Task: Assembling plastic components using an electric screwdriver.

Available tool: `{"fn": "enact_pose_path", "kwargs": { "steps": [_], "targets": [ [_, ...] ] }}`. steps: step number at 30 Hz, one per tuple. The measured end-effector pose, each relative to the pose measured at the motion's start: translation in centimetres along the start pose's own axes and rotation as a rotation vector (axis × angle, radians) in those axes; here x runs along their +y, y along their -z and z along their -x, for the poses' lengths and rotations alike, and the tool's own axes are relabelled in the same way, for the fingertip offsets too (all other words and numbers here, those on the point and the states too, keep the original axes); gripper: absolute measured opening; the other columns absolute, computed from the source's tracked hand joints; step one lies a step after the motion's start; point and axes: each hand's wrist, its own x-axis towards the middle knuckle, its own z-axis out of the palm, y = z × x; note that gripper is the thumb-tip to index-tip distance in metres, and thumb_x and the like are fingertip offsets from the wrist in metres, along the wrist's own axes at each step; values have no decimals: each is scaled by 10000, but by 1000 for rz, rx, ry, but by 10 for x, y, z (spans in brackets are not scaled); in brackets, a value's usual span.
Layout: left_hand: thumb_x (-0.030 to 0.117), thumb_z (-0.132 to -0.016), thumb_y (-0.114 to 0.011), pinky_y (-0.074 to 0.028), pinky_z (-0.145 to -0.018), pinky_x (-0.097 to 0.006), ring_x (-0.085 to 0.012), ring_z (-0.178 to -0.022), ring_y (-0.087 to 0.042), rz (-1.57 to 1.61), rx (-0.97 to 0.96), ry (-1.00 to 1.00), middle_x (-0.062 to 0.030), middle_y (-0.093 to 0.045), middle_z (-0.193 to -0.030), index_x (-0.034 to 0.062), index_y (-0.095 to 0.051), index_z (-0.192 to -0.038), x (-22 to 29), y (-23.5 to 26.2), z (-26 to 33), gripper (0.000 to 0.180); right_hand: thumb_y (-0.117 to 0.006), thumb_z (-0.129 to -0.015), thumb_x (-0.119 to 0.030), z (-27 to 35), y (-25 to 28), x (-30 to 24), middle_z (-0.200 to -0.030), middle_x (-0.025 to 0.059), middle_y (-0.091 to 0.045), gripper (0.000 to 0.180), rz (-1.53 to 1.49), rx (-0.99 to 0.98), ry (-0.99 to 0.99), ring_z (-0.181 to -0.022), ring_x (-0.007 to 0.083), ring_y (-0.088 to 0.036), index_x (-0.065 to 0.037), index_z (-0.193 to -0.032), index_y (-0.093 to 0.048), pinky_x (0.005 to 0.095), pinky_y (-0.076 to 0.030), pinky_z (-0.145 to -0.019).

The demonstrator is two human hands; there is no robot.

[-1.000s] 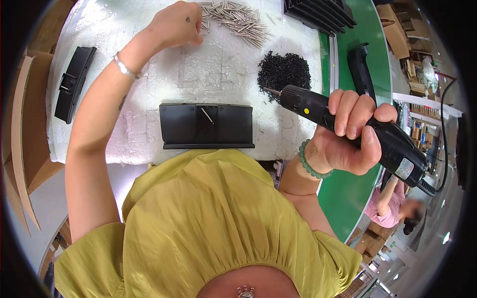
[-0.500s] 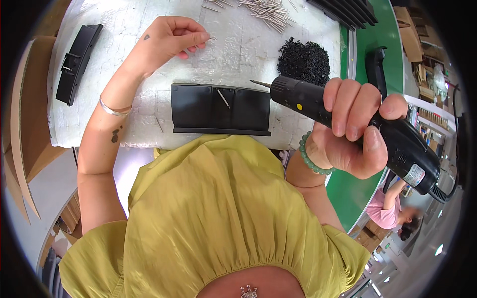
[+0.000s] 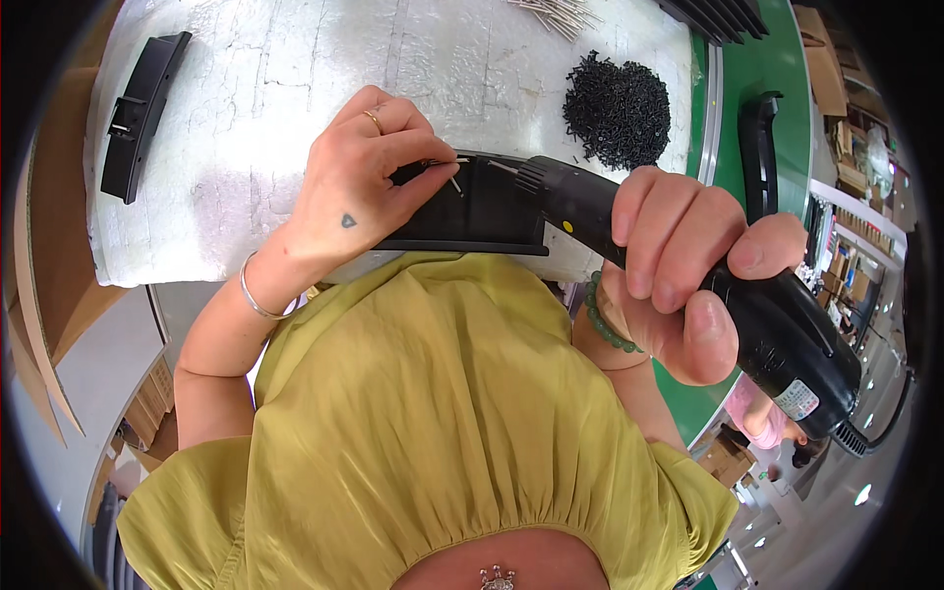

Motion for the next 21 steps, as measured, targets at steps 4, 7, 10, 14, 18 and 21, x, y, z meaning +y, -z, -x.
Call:
{"fn": "enact_pose_path", "kwargs": {
  "steps": [4,7,10,14,18,21],
  "targets": [
    [4,-638,-718,-456,-622,-305,-210,-729,-517,25,16,25,-12,-588,-711,75,-658,-724,1,-4,1,126,-536,-786,-135,-2,1,2,-664,-23,-478,307,-7,-31,20,-560,108,-445,-127,-1074,-429,292,-360,-604],
    [-6,-639,-703,-454,-619,-304,-206,-726,-516,57,23,35,-15,-580,-700,70,-641,-713,0,-6,0,123,-537,-783,-133,-2,-2,4,-658,-23,-478,304,-9,-31,4,-555,109,-450,-127,-1067,-426,293,-368,-607],
    [-7,-638,-697,-452,-619,-301,-205,-723,-515,61,22,51,-17,-573,-692,67,-631,-712,0,-6,1,124,-538,-780,-131,-3,-2,8,-652,-20,-478,298,1,-37,-1,-551,111,-451,-127,-1057,-426,296,-375,-608],
    [-3,-637,-698,-451,-618,-301,-206,-719,-513,74,16,70,-14,-568,-687,67,-626,-708,0,-7,1,123,-538,-779,-127,-4,-3,13,-652,-12,-481,302,4,-29,10,-541,118,-449,-123,-1056,-420,305,-379,-601],
    [2,-633,-700,-451,-611,-303,-206,-713,-511,88,27,56,-10,-566,-685,71,-623,-706,-2,-7,1,126,-537,-779,-124,-8,-5,14,-648,-8,-478,296,19,-38,-13,-539,124,-449,-121,-1046,-408,311,-381,-595],
    [7,-634,-699,-452,-606,-303,-205,-713,-511,92,21,54,-8,-566,-685,75,-618,-699,-3,-7,2,124,-556,-785,-114,-10,-11,10,-649,-4,-483,277,54,-39,-91,-535,124,-450,-121,-1014,-400,308,-382,-589]
  ]
}}
